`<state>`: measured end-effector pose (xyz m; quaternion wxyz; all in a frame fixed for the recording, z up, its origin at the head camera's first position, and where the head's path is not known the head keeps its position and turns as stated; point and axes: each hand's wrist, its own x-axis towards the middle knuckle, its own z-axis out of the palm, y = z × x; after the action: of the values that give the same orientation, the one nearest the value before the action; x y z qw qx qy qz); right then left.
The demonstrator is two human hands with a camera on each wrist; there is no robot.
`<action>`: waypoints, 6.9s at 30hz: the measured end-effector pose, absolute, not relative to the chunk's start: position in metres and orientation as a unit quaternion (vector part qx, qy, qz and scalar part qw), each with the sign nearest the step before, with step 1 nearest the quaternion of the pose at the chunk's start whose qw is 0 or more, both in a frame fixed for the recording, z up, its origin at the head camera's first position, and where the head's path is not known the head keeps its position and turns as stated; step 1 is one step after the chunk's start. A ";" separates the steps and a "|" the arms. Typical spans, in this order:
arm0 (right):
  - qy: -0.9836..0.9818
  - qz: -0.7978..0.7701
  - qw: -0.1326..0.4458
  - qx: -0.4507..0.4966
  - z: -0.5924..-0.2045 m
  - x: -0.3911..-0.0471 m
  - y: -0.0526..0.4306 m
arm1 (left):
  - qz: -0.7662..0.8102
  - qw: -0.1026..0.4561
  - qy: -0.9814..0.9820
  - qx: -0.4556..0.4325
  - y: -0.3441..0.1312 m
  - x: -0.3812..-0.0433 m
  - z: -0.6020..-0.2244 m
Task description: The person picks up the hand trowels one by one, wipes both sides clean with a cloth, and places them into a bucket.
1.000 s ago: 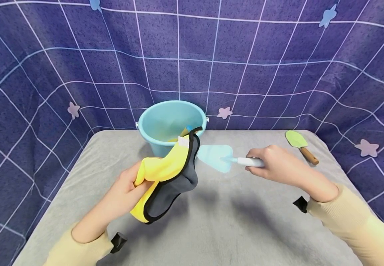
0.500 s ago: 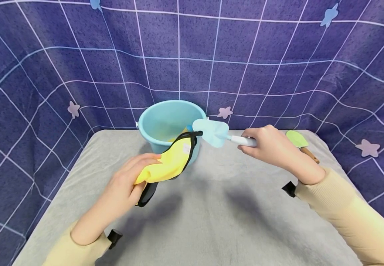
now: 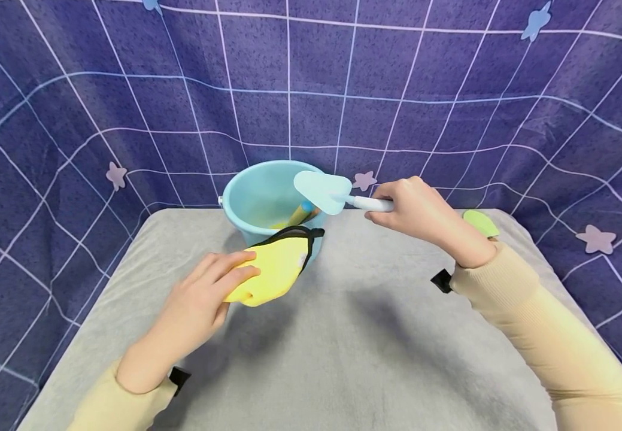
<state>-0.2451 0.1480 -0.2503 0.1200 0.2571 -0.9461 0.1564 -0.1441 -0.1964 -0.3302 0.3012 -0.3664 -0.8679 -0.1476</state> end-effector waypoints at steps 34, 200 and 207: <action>-0.942 0.122 0.008 0.313 -0.267 -0.300 0.052 | -0.033 0.280 -0.860 -0.426 -0.200 -0.164 -0.350; -0.933 0.159 0.242 0.215 -0.374 -0.246 0.303 | -0.082 0.321 -0.813 -0.478 -0.174 -0.157 -0.358; -0.946 0.168 0.223 0.165 -0.381 -0.251 0.322 | -0.085 0.323 -0.813 -0.478 -0.175 -0.156 -0.357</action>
<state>-0.2508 0.3220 -0.3810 0.2225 0.1651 -0.9460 0.1685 -0.1560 -0.1745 -0.3574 0.3228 -0.4777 -0.8127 -0.0846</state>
